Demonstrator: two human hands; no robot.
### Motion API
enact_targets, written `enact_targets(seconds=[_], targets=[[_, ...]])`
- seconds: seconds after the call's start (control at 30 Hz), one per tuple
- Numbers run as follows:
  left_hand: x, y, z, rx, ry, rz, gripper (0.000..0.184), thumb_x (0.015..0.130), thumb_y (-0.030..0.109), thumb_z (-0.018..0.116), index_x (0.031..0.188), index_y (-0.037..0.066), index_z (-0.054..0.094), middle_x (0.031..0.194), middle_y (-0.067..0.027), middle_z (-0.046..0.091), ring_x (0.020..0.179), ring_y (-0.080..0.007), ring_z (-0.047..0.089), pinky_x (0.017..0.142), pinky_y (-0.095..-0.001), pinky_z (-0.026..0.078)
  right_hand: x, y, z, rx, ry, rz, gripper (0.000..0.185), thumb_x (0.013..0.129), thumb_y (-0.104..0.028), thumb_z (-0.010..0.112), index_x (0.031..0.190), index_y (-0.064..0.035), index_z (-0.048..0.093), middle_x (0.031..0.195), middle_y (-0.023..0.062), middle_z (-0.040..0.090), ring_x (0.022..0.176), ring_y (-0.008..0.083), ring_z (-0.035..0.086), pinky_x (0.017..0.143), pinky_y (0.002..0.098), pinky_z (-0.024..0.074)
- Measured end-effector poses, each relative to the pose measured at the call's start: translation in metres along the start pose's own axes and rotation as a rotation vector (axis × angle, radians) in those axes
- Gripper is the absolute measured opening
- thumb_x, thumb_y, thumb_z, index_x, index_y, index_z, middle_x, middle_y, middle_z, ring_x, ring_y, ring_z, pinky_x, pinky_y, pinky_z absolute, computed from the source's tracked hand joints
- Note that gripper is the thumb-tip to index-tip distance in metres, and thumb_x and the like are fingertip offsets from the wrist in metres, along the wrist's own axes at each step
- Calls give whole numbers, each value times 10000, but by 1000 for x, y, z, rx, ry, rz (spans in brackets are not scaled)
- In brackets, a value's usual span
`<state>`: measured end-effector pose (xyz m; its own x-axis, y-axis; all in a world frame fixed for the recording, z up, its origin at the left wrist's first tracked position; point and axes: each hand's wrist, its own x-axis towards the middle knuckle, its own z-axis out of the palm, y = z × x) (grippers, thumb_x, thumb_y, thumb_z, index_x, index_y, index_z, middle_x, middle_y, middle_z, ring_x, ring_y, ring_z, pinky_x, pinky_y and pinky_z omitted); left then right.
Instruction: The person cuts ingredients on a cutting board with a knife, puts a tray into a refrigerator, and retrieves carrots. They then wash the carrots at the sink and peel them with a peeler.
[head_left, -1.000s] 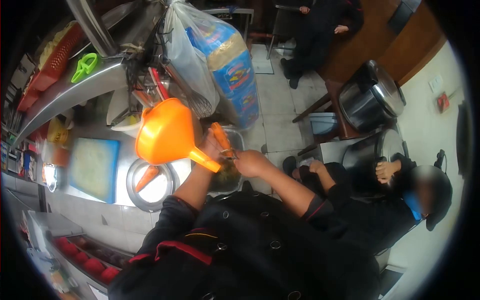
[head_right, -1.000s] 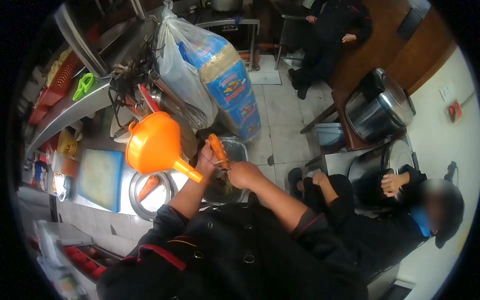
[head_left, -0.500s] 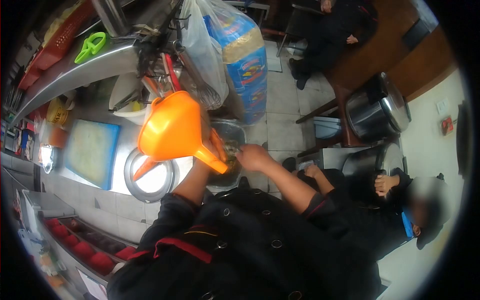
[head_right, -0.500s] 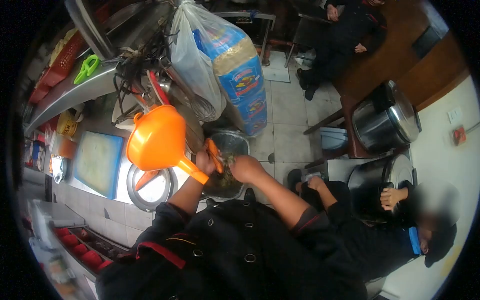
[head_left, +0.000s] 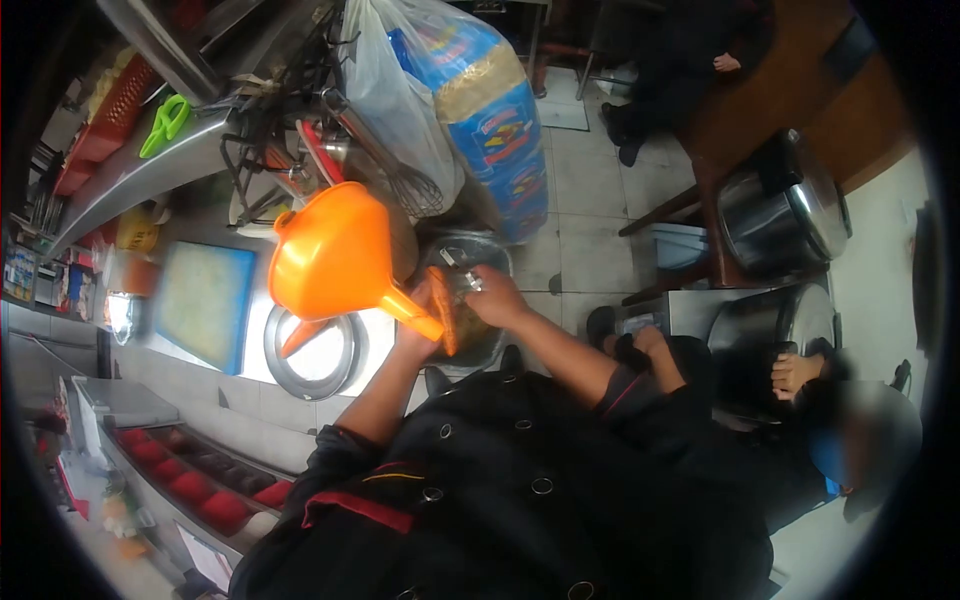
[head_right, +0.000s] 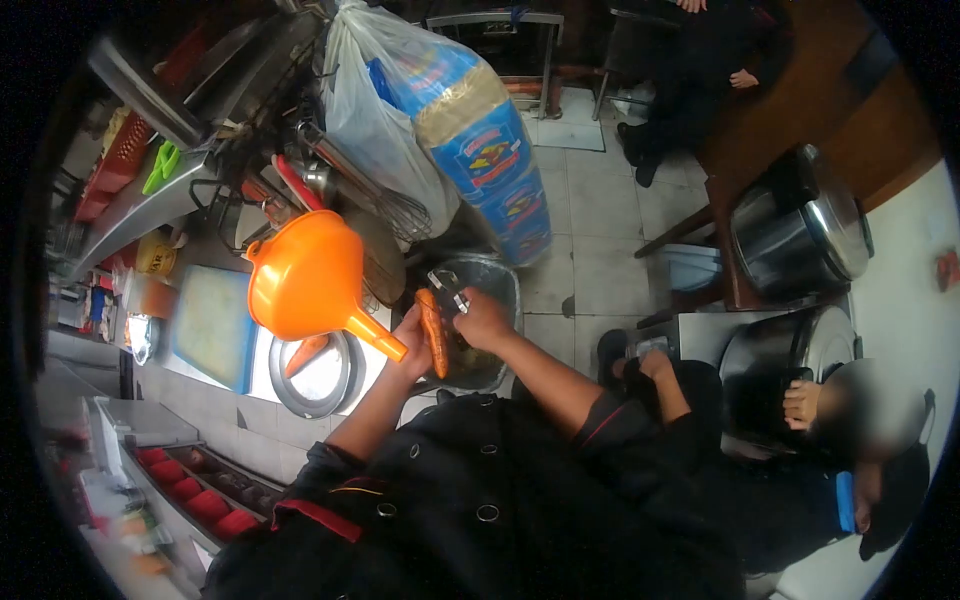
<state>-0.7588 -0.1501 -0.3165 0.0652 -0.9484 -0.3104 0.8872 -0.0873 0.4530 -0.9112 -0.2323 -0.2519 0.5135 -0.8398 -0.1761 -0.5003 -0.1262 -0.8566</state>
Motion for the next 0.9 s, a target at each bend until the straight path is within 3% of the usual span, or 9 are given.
enact_targets(seconds=[0.03, 0.27, 0.33, 0.37, 0.43, 0.57, 0.67, 0.73, 0.9], targets=[[-2, 1, -3, 16, 30, 20, 271, 912, 231, 569, 1145, 99, 533, 1043, -39, 593, 963, -182, 576, 849, -332, 474, 1, 0, 1, -23, 27, -35, 326, 729, -199, 689, 968, -7, 579, 871, 184, 643, 871, 329, 632, 737, 405, 475], [-22, -4, 38, 39, 8, 64, 318, 907, 253, 579, 1173, 93, 510, 1072, -44, 575, 1025, -183, 547, 927, -329, 428, 9, 16, 23, 231, -118, -68, 324, 726, -162, 669, 991, -1, 574, 886, 196, 646, 856, 368, 625, 735, 415, 479], [-27, -4, 34, 111, 64, 76, 274, 970, 281, 444, 1177, 107, 488, 1056, -38, 578, 983, -176, 560, 876, -335, 451, 13, 21, 22, 77, 19, -158, 337, 728, -166, 670, 1002, 3, 572, 903, 204, 648, 859, 379, 624, 742, 419, 481], [-29, -3, 27, 102, 77, 91, 274, 970, 281, 444, 1177, 107, 488, 1056, -38, 578, 983, -176, 560, 876, -335, 451, 14, 25, 21, 74, -2, -165, 337, 728, -166, 670, 1002, 3, 572, 903, 204, 648, 859, 379, 624, 742, 419, 481], [-31, -4, 6, 95, 44, 99, 287, 961, 280, 471, 1189, 107, 485, 1057, -34, 579, 983, -167, 561, 874, -326, 453, 11, 16, 9, -178, 9, -121, 365, 723, -160, 664, 1039, 5, 584, 889, 167, 646, 855, 295, 640, 753, 377, 489], [-40, -8, 3, 19, 128, 205, 322, 939, 278, 527, 1199, 93, 485, 1052, -38, 578, 975, -170, 564, 864, -319, 455, 7, -4, 1, -221, -184, -114, 379, 729, -152, 660, 1064, 4, 577, 904, 175, 647, 853, 296, 639, 747, 378, 490], [-42, -14, 18, 15, 89, 270, 313, 949, 270, 508, 1199, 82, 487, 1073, -48, 574, 998, -180, 560, 891, -333, 444, 1, -3, 11, -14, -241, -160, 375, 738, -185, 661, 1054, -4, 576, 880, 180, 655, 815, 326, 643, 716, 390, 494], [-42, -18, 20, 33, 26, 296, 301, 962, 261, 478, 1199, 76, 486, 1090, -58, 570, 1018, -196, 557, 919, -351, 429, 0, -1, 22, 138, -195, -170, 378, 740, -184, 659, 1061, -4, 575, 865, 168, 656, 791, 298, 648, 700, 378, 496], [-57, -20, 27, 43, 152, 374, 309, 973, 282, 441, 1202, 79, 484, 1101, -58, 569, 1035, -197, 549, 913, -356, 426, -5, -6, 15, -13, -73, -160, 360, 749, -171, 646, 1068, -19, 578, 872, 171, 652, 799, 325, 641, 701, 393, 494]])
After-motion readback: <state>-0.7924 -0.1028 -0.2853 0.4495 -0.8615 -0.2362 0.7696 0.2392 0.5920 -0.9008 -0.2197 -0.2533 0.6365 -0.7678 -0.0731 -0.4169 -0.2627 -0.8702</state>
